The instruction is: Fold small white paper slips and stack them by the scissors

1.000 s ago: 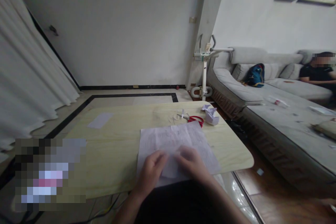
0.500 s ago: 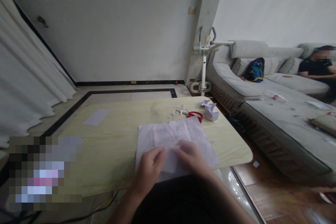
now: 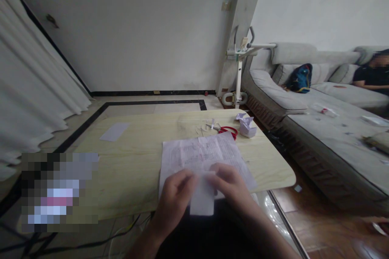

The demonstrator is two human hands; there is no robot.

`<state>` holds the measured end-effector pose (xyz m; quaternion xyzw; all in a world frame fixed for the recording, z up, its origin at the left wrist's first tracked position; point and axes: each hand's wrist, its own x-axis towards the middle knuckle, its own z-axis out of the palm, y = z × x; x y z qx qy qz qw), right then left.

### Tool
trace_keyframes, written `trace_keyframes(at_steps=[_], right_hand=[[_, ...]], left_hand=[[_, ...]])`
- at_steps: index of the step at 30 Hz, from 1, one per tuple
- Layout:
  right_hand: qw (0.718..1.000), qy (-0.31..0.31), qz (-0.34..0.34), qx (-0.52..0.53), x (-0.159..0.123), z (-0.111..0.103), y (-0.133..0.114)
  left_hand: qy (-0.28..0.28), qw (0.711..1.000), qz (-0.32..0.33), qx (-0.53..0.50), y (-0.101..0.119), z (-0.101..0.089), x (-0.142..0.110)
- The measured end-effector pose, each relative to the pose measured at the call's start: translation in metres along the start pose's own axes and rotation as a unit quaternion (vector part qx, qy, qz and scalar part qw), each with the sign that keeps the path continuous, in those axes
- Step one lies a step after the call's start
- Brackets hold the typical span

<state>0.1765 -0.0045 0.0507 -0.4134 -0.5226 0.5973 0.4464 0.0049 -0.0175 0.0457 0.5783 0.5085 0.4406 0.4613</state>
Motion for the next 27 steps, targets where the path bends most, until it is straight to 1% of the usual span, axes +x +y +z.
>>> trace_keyframes(at_steps=[2,5,7,8,10,12,14,16,18,20,22,25,27], right_hand=[[0.999,0.030,-0.006,0.017,0.001,0.000,0.002],[0.992,0.112,-0.028,0.053,0.005,-0.001,0.010],[0.985,0.149,-0.041,0.080,0.007,-0.002,0.015],[0.983,0.155,-0.044,0.091,0.008,-0.003,0.017],[0.984,0.142,-0.047,0.097,0.008,-0.003,0.020],[0.990,0.104,-0.049,0.076,0.007,-0.005,0.019],[0.996,0.065,-0.048,0.039,0.006,-0.007,0.015],[0.997,0.056,-0.055,-0.002,0.005,-0.009,0.009],[0.995,0.060,-0.068,-0.044,0.004,-0.010,0.003],[0.993,0.050,-0.061,-0.082,0.003,-0.009,-0.001],[0.993,0.052,-0.045,-0.096,0.002,-0.007,-0.001],[0.992,0.094,-0.044,-0.071,0.000,-0.001,0.003],[0.992,0.102,-0.044,-0.056,-0.002,0.002,0.004]], left_hand=[[-0.009,1.000,-0.003,-0.018,0.002,0.001,-0.001],[-0.038,0.998,-0.008,-0.048,0.002,0.005,-0.002],[-0.033,0.999,-0.006,-0.031,0.000,0.006,-0.002],[-0.016,1.000,-0.006,-0.016,-0.002,0.006,-0.002],[0.027,0.999,-0.022,-0.003,-0.006,0.004,0.000],[0.076,0.996,-0.040,-0.015,-0.009,0.001,0.003],[0.106,0.994,-0.034,-0.017,-0.009,-0.002,0.004],[0.104,0.995,0.006,0.013,-0.006,-0.004,0.004],[0.085,0.993,0.053,0.058,-0.003,-0.003,0.002],[0.076,0.991,0.074,0.085,-0.001,-0.002,0.001],[0.077,0.993,0.054,0.071,-0.001,0.000,0.001],[0.056,0.998,-0.004,0.013,-0.002,0.003,0.003],[0.044,0.999,-0.029,-0.003,-0.003,0.004,0.003]])
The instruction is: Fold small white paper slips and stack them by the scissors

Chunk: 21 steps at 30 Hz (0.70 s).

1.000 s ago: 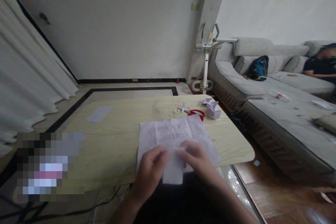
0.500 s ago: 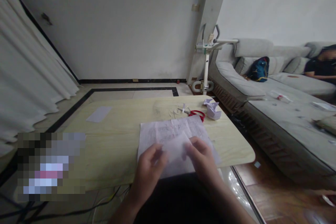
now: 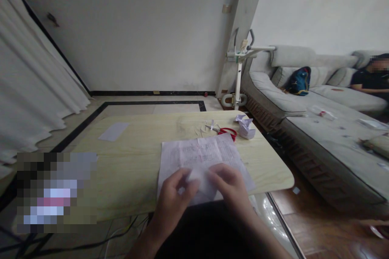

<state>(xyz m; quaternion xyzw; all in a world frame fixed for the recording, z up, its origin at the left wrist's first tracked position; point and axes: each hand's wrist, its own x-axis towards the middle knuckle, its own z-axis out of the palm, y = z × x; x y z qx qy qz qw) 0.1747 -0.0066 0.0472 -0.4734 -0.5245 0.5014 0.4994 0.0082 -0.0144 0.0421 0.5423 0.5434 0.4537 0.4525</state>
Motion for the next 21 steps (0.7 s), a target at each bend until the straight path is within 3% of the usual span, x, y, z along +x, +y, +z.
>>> trace_keyframes(at_steps=[4,9,16,21], right_hand=[[0.999,-0.037,0.010,-0.008,-0.002,0.000,-0.008],[0.998,-0.045,-0.010,-0.041,-0.004,0.000,-0.018],[0.999,-0.031,0.006,-0.008,-0.008,0.004,-0.015],[0.999,-0.040,0.008,-0.002,-0.009,0.004,-0.015]], left_hand=[[-0.007,0.999,-0.002,0.035,0.004,0.001,-0.005],[-0.018,0.997,0.039,0.071,0.008,0.000,-0.012],[-0.006,0.999,-0.041,-0.021,-0.006,-0.002,-0.005],[0.006,1.000,-0.005,-0.014,-0.001,-0.002,-0.013]])
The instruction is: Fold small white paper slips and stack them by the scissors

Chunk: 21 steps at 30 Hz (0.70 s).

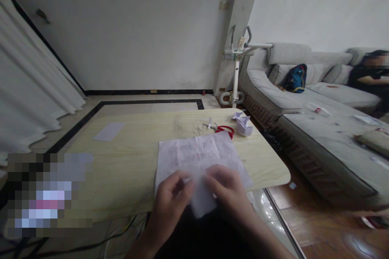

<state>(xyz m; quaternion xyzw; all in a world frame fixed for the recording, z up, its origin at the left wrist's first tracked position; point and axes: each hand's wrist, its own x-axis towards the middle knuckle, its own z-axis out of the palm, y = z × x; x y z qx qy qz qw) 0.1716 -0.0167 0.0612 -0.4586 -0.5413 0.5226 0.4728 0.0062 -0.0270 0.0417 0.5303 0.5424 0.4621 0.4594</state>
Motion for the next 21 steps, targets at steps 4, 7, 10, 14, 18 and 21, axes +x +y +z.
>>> trace_keyframes(at_steps=[4,7,10,14,18,21], right_hand=[[1.000,-0.013,-0.003,-0.005,-0.0011,-0.0006,-0.0008],[1.000,-0.013,0.001,0.012,-0.0014,-0.0005,-0.0005],[1.000,-0.017,0.000,0.026,-0.0016,0.0000,-0.0001],[0.999,-0.021,-0.003,0.032,-0.0020,0.0004,0.0001],[0.999,-0.022,-0.013,0.038,-0.0024,0.0005,0.0001],[0.999,-0.020,-0.010,0.038,-0.0023,0.0008,-0.0005]], left_hand=[[-0.016,1.000,0.008,0.004,0.0004,-0.0007,-0.0045],[-0.029,1.000,-0.001,-0.006,-0.0023,-0.0009,-0.0042],[-0.027,1.000,-0.008,-0.013,-0.0015,-0.0009,-0.0046],[-0.030,0.999,-0.011,-0.020,0.0013,-0.0016,-0.0050],[-0.037,0.999,-0.014,-0.024,-0.0008,-0.0021,-0.0027],[-0.037,0.999,-0.024,-0.028,-0.0019,-0.0020,-0.0033]])
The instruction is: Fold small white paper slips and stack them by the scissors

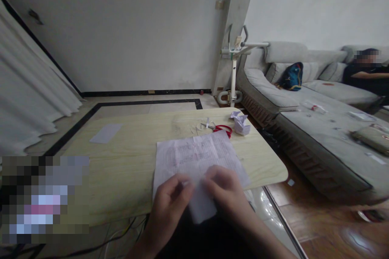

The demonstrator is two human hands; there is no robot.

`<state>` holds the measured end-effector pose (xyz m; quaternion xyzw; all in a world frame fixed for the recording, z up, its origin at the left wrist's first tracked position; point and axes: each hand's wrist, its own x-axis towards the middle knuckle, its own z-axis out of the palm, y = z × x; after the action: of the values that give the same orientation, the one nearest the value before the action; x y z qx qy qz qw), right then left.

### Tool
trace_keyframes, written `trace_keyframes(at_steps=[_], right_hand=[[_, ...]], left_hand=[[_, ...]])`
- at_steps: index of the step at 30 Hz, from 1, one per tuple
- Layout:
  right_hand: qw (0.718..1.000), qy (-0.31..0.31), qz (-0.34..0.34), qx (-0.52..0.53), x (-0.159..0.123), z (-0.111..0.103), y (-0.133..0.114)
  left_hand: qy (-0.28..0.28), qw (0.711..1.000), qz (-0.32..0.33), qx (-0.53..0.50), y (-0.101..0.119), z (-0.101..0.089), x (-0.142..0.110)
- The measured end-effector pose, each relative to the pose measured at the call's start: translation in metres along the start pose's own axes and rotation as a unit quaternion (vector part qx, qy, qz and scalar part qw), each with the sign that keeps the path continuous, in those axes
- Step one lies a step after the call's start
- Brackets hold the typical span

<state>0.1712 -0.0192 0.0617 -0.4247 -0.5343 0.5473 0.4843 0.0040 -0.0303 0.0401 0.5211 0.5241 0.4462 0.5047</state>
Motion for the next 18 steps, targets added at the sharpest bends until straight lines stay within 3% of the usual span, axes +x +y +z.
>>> trace_keyframes(at_steps=[18], right_hand=[[1.000,0.000,0.009,0.002,0.0002,0.0006,-0.0014]], left_hand=[[0.014,1.000,-0.001,-0.024,0.0062,0.0017,-0.0040]])
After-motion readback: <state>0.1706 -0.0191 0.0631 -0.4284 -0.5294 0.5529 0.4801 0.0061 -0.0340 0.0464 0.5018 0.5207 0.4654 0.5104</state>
